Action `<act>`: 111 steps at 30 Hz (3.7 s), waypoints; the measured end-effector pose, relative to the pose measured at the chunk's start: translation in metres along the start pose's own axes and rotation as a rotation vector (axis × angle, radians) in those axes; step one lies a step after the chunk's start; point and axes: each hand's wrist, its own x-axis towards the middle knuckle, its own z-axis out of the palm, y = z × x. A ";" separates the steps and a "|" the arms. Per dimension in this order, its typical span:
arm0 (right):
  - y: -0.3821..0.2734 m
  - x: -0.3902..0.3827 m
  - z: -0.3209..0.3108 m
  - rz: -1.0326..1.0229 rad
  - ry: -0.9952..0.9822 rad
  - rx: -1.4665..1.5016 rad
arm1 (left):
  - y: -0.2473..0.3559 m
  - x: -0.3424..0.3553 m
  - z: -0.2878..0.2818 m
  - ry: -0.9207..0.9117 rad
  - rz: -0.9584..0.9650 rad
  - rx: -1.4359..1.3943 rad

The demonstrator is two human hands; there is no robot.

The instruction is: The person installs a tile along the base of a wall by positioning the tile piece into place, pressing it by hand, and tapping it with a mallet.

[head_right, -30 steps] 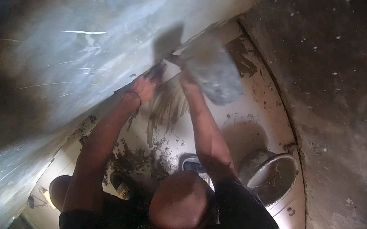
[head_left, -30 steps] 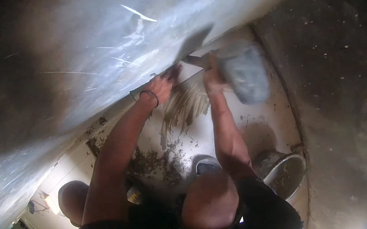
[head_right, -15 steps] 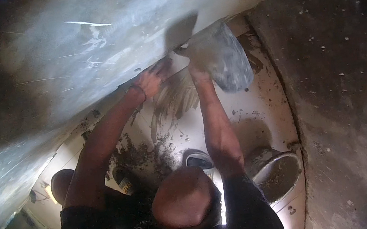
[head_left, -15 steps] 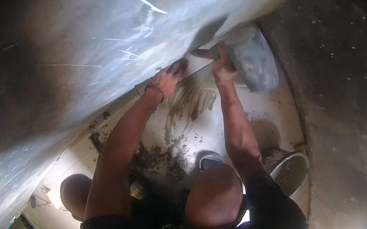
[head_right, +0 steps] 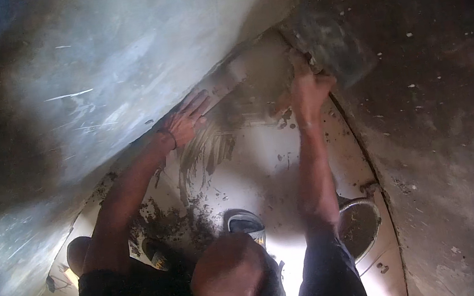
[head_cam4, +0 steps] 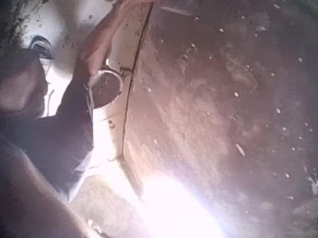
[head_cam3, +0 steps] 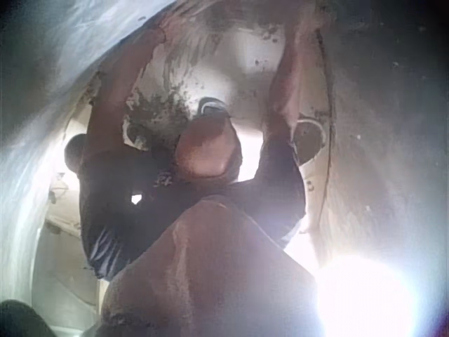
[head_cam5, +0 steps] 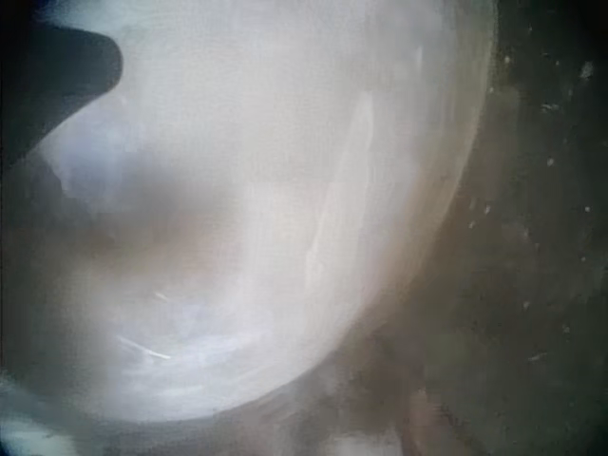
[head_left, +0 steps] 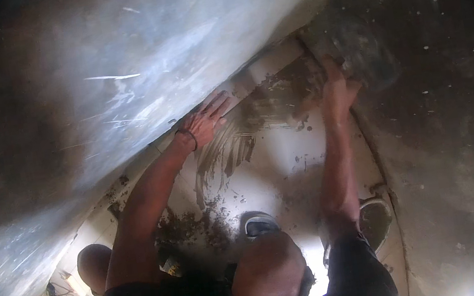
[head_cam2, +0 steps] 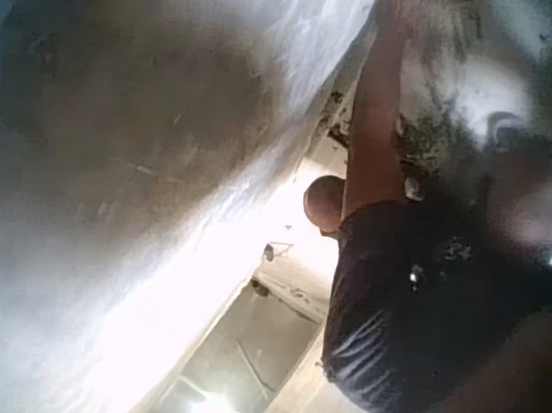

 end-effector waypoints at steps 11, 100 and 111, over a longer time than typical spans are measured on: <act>-0.026 0.037 -0.060 0.037 -0.394 -0.595 | 0.035 0.065 -0.010 0.067 0.044 -0.013; 0.048 0.009 -0.262 -0.217 -1.505 -1.440 | 0.121 0.237 -0.010 0.030 -0.068 -0.145; 0.059 0.002 -0.252 -0.124 -1.187 -1.253 | 0.120 0.229 -0.020 -0.036 -0.118 -0.166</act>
